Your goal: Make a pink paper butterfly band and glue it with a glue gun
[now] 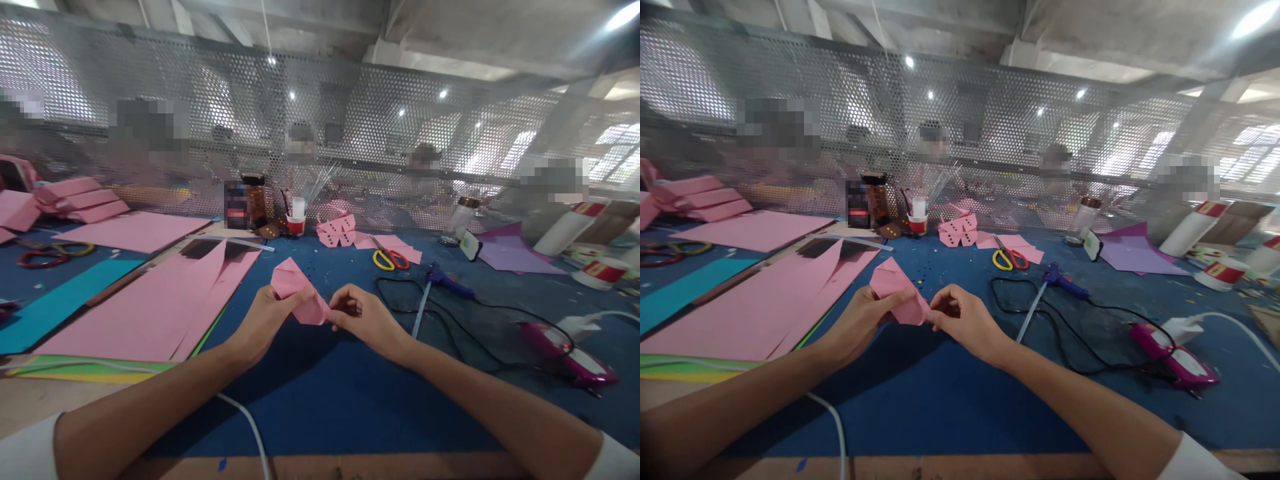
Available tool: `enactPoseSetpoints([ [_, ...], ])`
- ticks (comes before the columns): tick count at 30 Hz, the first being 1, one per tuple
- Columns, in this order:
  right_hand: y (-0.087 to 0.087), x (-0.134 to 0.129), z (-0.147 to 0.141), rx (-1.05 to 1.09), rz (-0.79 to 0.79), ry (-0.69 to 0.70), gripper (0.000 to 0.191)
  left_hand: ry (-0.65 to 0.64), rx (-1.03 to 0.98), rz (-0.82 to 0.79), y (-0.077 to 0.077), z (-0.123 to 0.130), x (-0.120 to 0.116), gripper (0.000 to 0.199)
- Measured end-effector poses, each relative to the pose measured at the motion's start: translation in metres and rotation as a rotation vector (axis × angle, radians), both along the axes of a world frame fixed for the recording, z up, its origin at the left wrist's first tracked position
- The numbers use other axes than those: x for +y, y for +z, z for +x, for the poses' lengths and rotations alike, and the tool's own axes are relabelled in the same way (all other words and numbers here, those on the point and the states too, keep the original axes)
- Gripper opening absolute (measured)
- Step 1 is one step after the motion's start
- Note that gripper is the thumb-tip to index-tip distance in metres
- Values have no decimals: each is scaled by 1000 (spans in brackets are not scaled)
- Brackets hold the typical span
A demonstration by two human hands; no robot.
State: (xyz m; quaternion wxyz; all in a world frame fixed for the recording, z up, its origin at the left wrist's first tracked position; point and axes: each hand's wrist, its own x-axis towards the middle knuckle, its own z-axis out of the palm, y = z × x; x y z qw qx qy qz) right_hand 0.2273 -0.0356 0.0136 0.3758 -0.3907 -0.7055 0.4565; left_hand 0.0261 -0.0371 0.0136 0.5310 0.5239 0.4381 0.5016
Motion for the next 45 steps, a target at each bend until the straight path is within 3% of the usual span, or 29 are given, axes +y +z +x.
enactPoseSetpoints([
  [15, -5, 6, 1, 90, -209, 44, 36, -34, 11, 37, 2, 1, -2, 21],
  [20, -4, 5, 3, 63, -179, 91, 31, -107, 2, 35, 3, 1, -3, 19],
  [45, -3, 5, 6, 37, -163, 129, 19, -135, 16, -3, 2, 1, -3, 21],
])
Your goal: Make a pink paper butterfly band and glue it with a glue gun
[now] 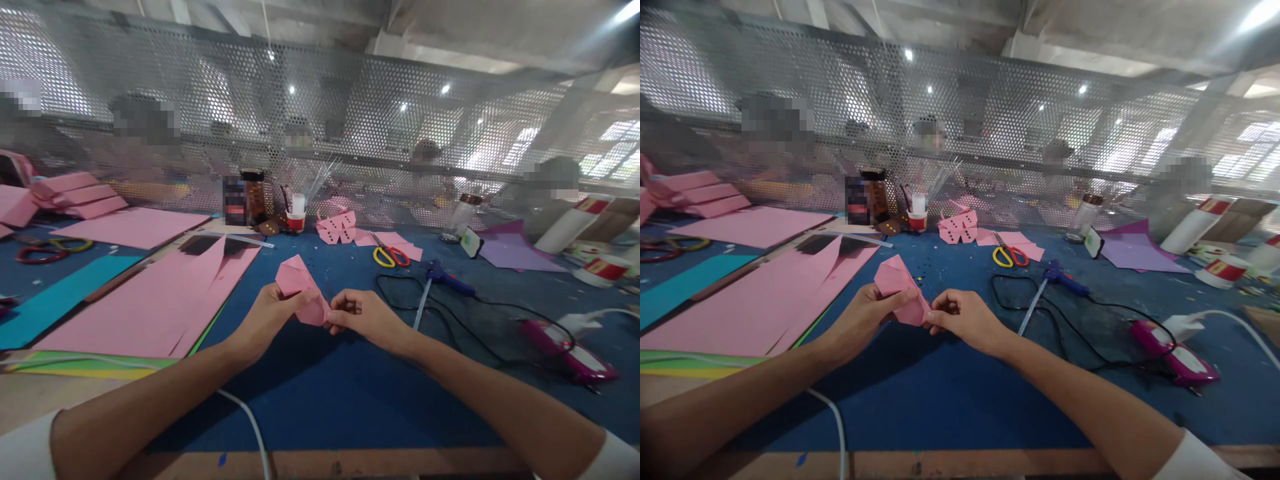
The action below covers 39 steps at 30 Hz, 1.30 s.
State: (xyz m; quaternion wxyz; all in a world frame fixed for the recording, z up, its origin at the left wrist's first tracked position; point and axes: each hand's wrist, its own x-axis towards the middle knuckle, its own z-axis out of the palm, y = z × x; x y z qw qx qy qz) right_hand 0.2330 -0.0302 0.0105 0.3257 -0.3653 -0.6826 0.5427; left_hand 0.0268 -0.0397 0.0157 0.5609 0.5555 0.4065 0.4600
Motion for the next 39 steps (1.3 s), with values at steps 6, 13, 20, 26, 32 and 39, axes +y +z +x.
enactPoseSetpoints([
  [6, 2, 1, 1, -8, 21, -28, 19, -34, 140, 13, 2, 2, -2, 22],
  [13, 0, 2, 1, -18, 7, -4, 21, 15, 289, -11, -6, 1, -2, 31],
  [20, -1, 3, 0, -6, 0, 14, 23, 29, 266, 0, 1, 3, -5, 25],
  [26, -1, 1, -2, -6, 38, -21, 27, 14, 276, 8, 2, 5, -5, 24],
  [32, -4, 0, -2, -30, 76, -31, 29, -164, 173, 19, 0, 6, -4, 22],
  [39, -3, -1, -3, -52, 89, -25, 28, -140, 195, 38, -3, 5, -2, 20],
])
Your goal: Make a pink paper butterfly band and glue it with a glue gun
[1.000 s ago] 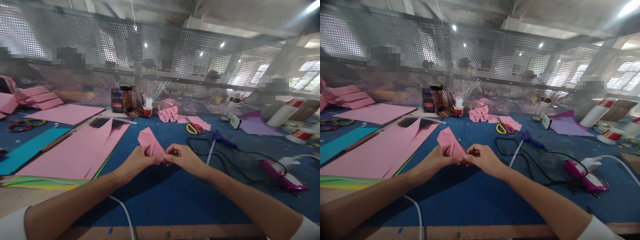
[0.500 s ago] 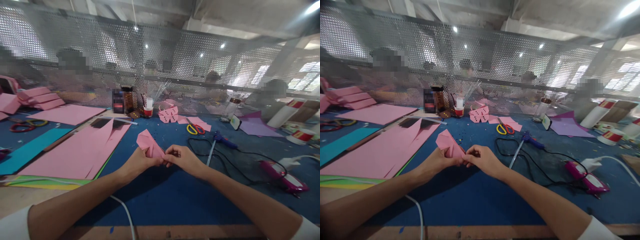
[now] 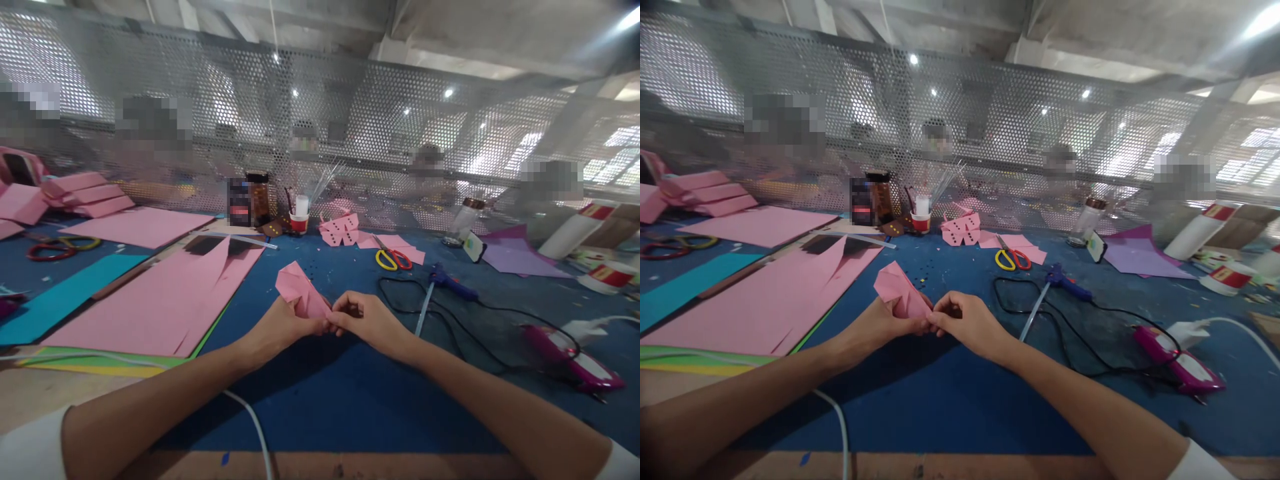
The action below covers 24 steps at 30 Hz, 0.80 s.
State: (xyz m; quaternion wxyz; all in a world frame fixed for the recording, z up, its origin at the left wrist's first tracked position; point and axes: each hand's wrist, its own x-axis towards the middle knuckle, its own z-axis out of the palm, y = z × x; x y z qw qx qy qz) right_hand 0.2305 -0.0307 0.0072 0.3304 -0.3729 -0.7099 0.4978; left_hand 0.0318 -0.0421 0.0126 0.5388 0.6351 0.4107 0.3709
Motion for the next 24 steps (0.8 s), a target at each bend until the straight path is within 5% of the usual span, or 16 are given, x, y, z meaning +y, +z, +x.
enactPoseSetpoints([
  [7, 2, -2, 0, -23, -1, -4, 28, -20, -34, 24, 0, 0, -1, 19],
  [18, 4, -5, -2, -83, 74, -39, 20, 120, 101, 40, 3, 1, -5, 20],
  [24, 5, -5, -1, -96, 103, -54, 18, 42, 28, 56, 1, 0, -3, 21],
])
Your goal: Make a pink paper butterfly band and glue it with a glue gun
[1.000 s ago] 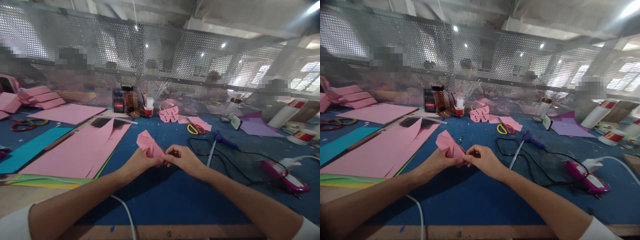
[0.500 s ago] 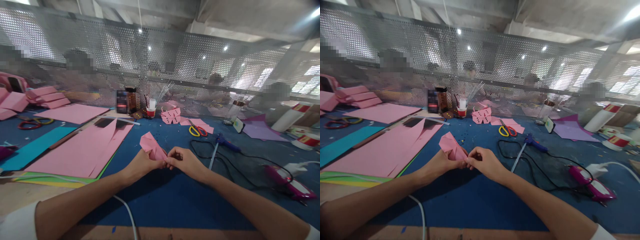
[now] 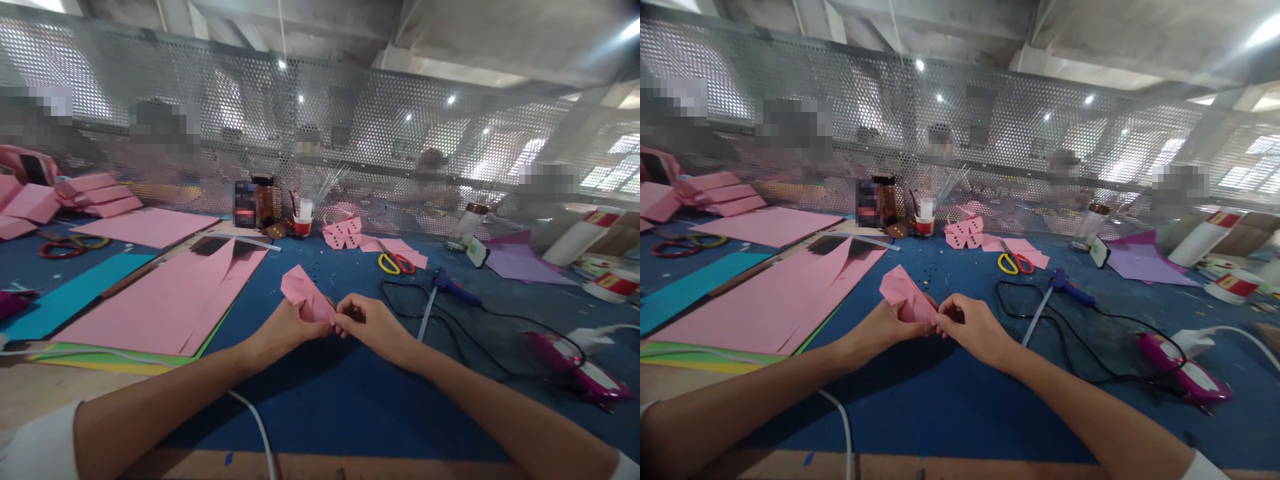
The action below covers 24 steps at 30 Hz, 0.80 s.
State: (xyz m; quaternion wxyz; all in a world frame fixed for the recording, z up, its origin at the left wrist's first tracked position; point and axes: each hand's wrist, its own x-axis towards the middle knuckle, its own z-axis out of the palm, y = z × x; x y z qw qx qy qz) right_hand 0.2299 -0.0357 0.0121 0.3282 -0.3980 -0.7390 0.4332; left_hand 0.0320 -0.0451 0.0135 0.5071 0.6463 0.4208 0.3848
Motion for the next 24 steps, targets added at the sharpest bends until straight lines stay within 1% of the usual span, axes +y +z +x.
enactPoseSetpoints([
  [5, 3, -1, 1, -15, 16, -15, 15, 28, -73, -28, 7, 0, -1, 21],
  [8, 4, -1, 1, -38, 26, -9, 17, 41, -113, -6, 10, 1, -1, 19],
  [11, 1, 2, 1, -1, -16, 10, 23, 66, -115, 25, 8, 0, 1, 19],
  [15, -5, 6, 3, 72, -55, 59, 30, 124, -145, 6, 3, -4, 2, 21],
  [17, -5, 6, 3, 63, -59, 78, 32, 112, -160, -6, 2, -5, 2, 21],
  [22, -4, 4, 3, 26, -58, 83, 30, 36, -186, 3, 7, -2, 0, 23],
  [24, -3, 4, 2, 40, -59, 82, 28, 35, -204, 9, 8, 0, 0, 24],
])
